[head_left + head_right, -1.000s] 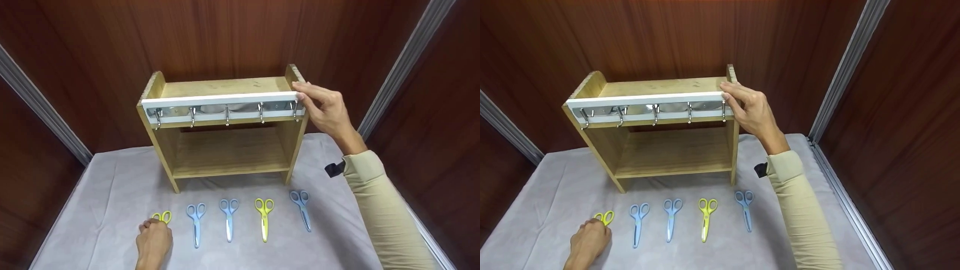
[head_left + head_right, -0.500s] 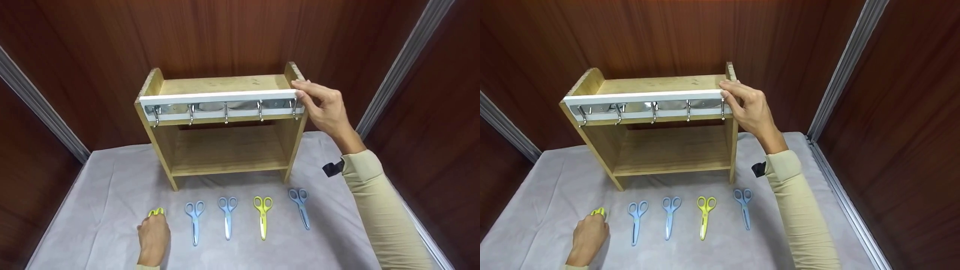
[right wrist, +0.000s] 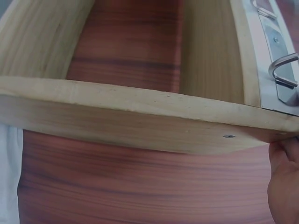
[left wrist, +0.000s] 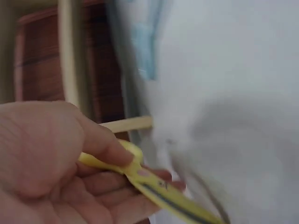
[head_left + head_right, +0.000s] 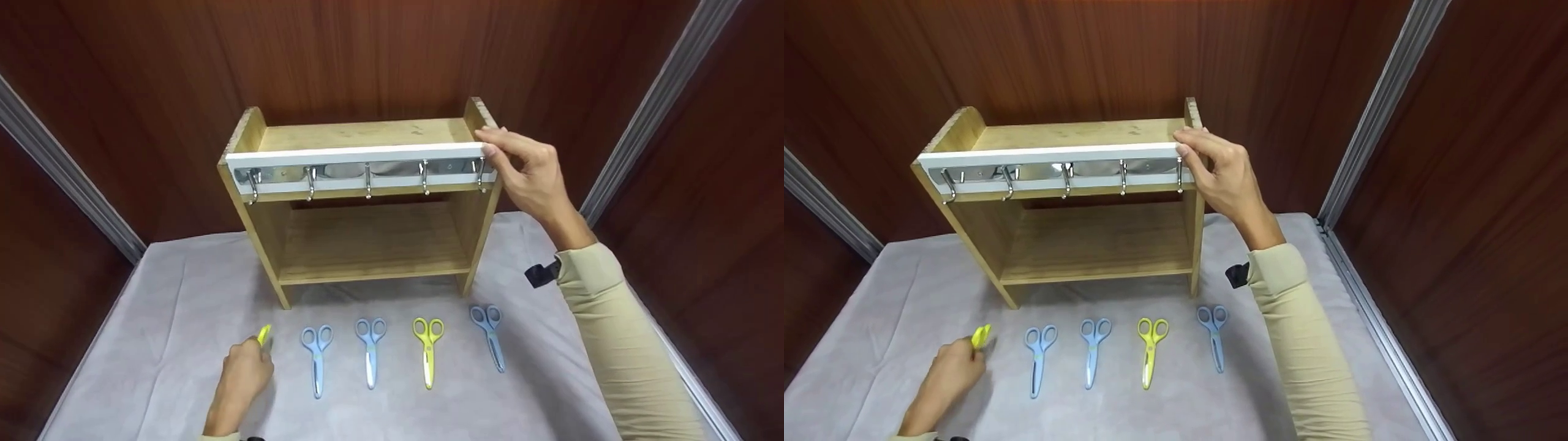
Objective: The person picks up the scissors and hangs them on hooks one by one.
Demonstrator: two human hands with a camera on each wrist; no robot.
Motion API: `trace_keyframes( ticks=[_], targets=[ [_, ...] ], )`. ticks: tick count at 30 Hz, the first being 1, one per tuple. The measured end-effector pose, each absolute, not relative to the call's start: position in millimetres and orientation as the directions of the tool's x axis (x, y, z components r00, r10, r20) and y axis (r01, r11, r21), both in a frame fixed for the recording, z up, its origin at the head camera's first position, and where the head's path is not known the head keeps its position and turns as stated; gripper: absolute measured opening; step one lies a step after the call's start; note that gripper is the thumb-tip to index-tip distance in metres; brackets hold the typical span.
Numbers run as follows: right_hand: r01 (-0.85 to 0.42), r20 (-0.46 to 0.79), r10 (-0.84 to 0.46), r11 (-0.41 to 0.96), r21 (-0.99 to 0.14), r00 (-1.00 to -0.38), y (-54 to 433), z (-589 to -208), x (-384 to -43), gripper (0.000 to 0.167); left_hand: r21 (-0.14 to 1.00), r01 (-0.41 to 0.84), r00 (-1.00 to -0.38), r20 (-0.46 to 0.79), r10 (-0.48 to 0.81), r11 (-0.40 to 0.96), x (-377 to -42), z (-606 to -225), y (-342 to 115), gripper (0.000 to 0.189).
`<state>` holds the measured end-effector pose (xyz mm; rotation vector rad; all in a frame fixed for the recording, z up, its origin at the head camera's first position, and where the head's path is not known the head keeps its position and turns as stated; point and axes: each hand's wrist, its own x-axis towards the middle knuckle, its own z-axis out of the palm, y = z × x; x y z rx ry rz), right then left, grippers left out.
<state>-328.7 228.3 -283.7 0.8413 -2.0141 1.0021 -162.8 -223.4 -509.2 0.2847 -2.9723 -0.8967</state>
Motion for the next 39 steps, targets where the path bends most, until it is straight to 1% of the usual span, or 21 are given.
trace_keyframes(
  ticks=[3, 9, 16, 22, 28, 35, 39],
  targets=[
    [-0.795, 0.82, -0.232, 0.479, -0.371, -0.523, 228.9, -284.9, -329.9, 0.026, 0.633, -0.172, -0.984, -0.078, -0.159, 0.755, -165.6, -499.6, -224.4, 0.023],
    [-0.797, 0.822, -0.229, 0.475, -0.374, -0.522, 232.3, -287.6, -328.5, 0.026, 0.738, -0.14, -0.99, -0.09, -0.109, 0.66, -170.2, -488.6, -224.4, 0.021],
    [-0.796, 0.826, -0.211, 0.468, -0.384, -0.522, 233.9, -287.4, -326.0, 0.025, 0.85, -0.163, -0.985, -0.166, -0.04, 0.5, -178.5, -479.7, -220.5, 0.035],
    [-0.795, 0.825, -0.211, 0.469, -0.385, -0.524, 230.9, -287.1, -324.5, 0.026, 0.895, -0.117, -0.992, -0.129, -0.002, 0.431, -184.1, -468.9, -217.7, 0.036],
    [-0.801, 0.83, -0.207, 0.457, -0.386, -0.518, 230.6, -288.7, -323.1, 0.025, 0.925, -0.081, -0.991, -0.114, 0.069, 0.371, -186.1, -453.2, -216.8, 0.037],
    [-0.806, 0.835, -0.205, 0.453, -0.382, -0.511, 227.2, -287.8, -322.4, 0.025, 0.975, -0.092, -0.98, -0.124, 0.155, 0.202, -186.0, -428.2, -227.8, 0.042],
    [-0.801, 0.833, -0.208, 0.466, -0.377, -0.513, 226.1, -287.6, -322.1, 0.025, 0.985, -0.079, -0.973, -0.109, 0.203, 0.153, -184.2, -418.1, -233.3, 0.045]
  ],
)
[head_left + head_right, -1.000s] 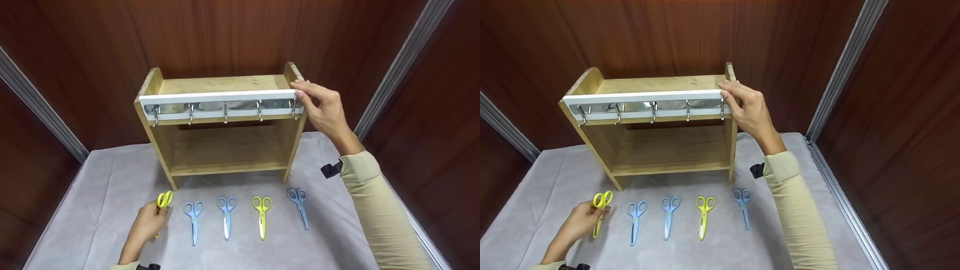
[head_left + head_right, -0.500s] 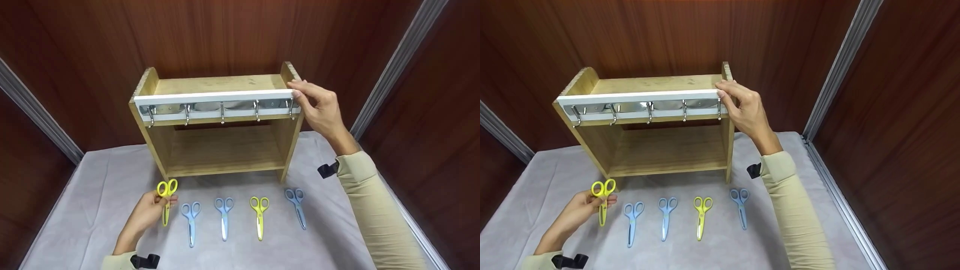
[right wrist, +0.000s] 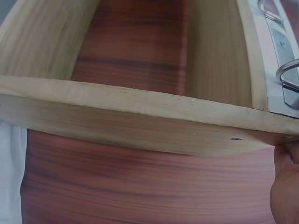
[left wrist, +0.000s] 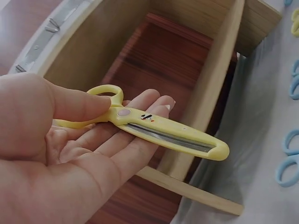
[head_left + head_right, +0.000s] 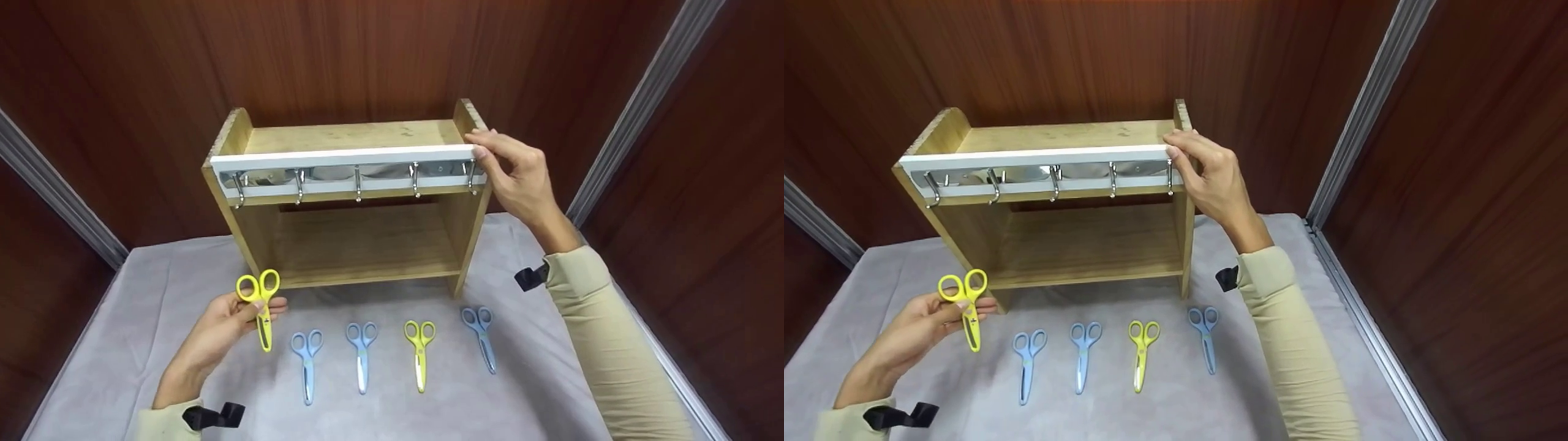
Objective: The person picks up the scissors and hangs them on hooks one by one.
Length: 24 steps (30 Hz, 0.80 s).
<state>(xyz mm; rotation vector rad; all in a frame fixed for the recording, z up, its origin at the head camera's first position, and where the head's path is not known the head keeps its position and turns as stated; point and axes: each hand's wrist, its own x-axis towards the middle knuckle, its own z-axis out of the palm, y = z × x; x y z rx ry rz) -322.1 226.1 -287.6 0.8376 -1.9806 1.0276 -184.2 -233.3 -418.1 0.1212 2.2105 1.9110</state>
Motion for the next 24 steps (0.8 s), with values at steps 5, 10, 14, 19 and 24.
trace_keyframes(
  ticks=[5, 10, 14, 19, 24],
  targets=[
    [-0.802, 0.835, -0.204, 0.462, -0.378, -0.511, 226.6, -287.4, -320.5, 0.025, 0.989, -0.047, -0.969, -0.079, 0.232, 0.14, -184.0, -408.4, -235.4, 0.044],
    [-0.803, 0.837, -0.199, 0.459, -0.38, -0.509, 228.2, -287.2, -320.0, 0.024, 0.985, -0.036, -0.964, -0.078, 0.253, 0.168, -188.0, -397.0, -237.0, 0.046],
    [-0.8, 0.838, -0.184, 0.455, -0.39, -0.513, 229.5, -286.8, -320.7, 0.023, 0.988, -0.002, -0.961, -0.045, 0.274, 0.155, -191.0, -386.7, -238.7, 0.045],
    [-0.801, 0.837, -0.194, 0.46, -0.383, -0.512, 228.9, -287.5, -320.3, 0.023, 0.995, 0.044, -0.951, 0.016, 0.309, 0.085, -191.0, -373.7, -239.8, 0.038],
    [-0.81, 0.844, -0.194, 0.452, -0.375, -0.5, 227.7, -287.3, -320.1, 0.023, 0.996, 0.084, -0.939, 0.072, 0.335, 0.022, -193.1, -360.9, -239.3, 0.031]
  ],
)
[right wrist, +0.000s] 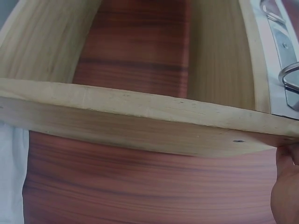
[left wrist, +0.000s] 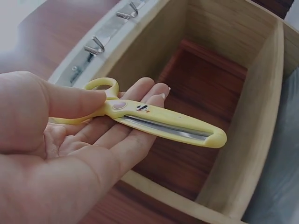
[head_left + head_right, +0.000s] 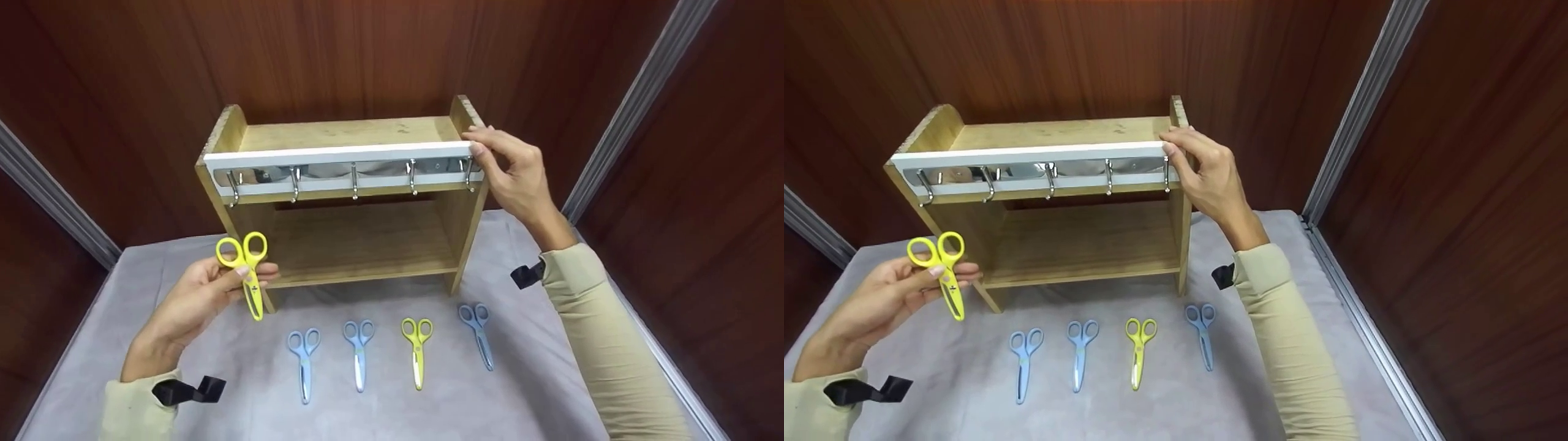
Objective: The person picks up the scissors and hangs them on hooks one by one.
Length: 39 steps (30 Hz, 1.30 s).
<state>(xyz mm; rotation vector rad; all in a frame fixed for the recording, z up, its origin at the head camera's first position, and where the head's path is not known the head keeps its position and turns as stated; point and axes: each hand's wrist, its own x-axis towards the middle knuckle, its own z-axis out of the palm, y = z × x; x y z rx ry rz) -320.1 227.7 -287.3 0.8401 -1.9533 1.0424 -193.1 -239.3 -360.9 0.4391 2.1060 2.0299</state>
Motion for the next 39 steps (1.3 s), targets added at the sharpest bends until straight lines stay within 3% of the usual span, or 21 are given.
trace_keyframes(
  ticks=[20, 39],
  targets=[
    [-0.81, 0.846, -0.177, 0.438, -0.39, -0.503, 226.0, -289.0, -317.9, 0.022, 0.982, 0.163, -0.938, 0.184, 0.295, -0.095, -196.8, -327.7, -244.8, 0.02],
    [-0.806, 0.848, -0.184, 0.459, -0.373, -0.497, 222.9, -291.4, -317.9, 0.023, 0.98, 0.147, -0.946, 0.18, 0.271, -0.137, -214.3, -335.0, -253.8, 0.02]
  ],
)
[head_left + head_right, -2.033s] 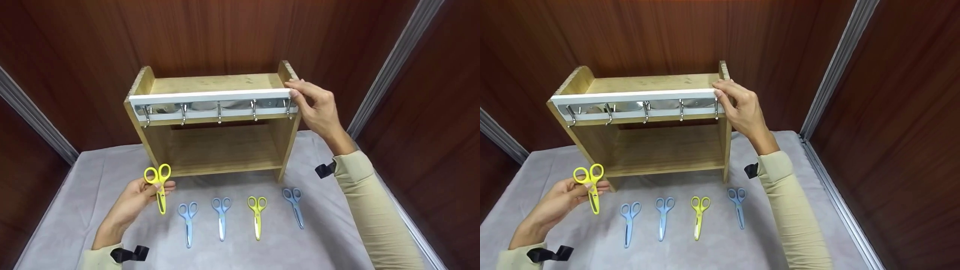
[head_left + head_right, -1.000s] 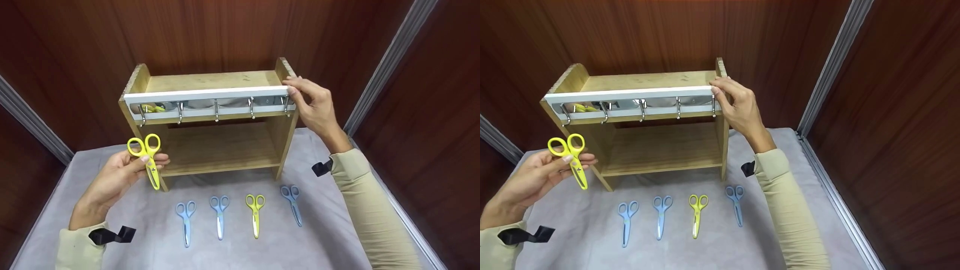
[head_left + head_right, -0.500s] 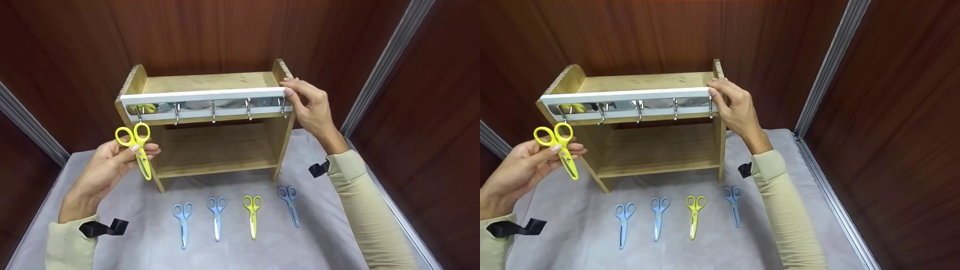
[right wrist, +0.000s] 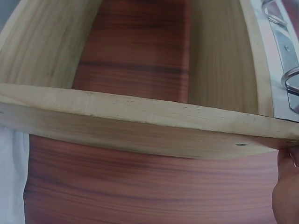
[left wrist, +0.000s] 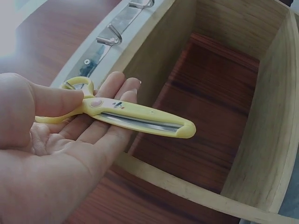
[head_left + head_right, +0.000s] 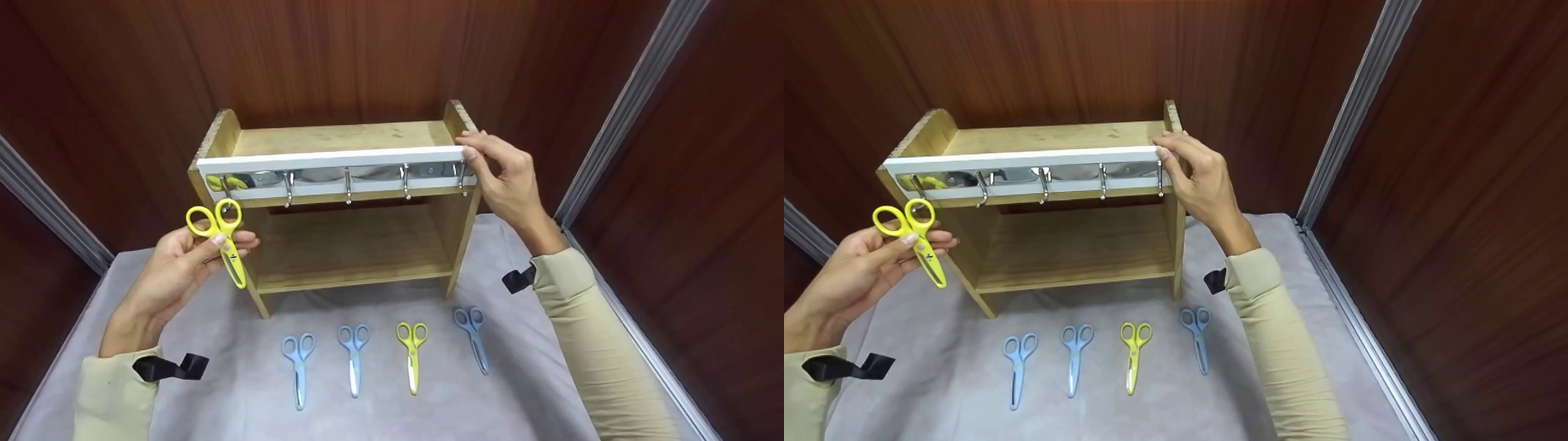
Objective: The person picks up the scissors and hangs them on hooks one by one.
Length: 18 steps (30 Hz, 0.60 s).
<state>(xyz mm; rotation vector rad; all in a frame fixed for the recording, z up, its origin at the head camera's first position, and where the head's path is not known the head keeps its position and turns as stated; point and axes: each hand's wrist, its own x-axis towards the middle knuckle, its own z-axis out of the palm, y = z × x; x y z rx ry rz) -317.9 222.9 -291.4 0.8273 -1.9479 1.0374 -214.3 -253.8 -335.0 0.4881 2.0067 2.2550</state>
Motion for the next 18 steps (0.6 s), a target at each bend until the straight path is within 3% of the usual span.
trace_keyframes(
  ticks=[18],
  targets=[
    [-0.807, 0.855, -0.162, 0.455, -0.378, -0.492, 222.5, -293.1, -319.2, 0.022, 0.977, 0.126, -0.945, 0.171, 0.279, -0.173, -224.0, -345.9, -254.8, 0.022]
  ],
)
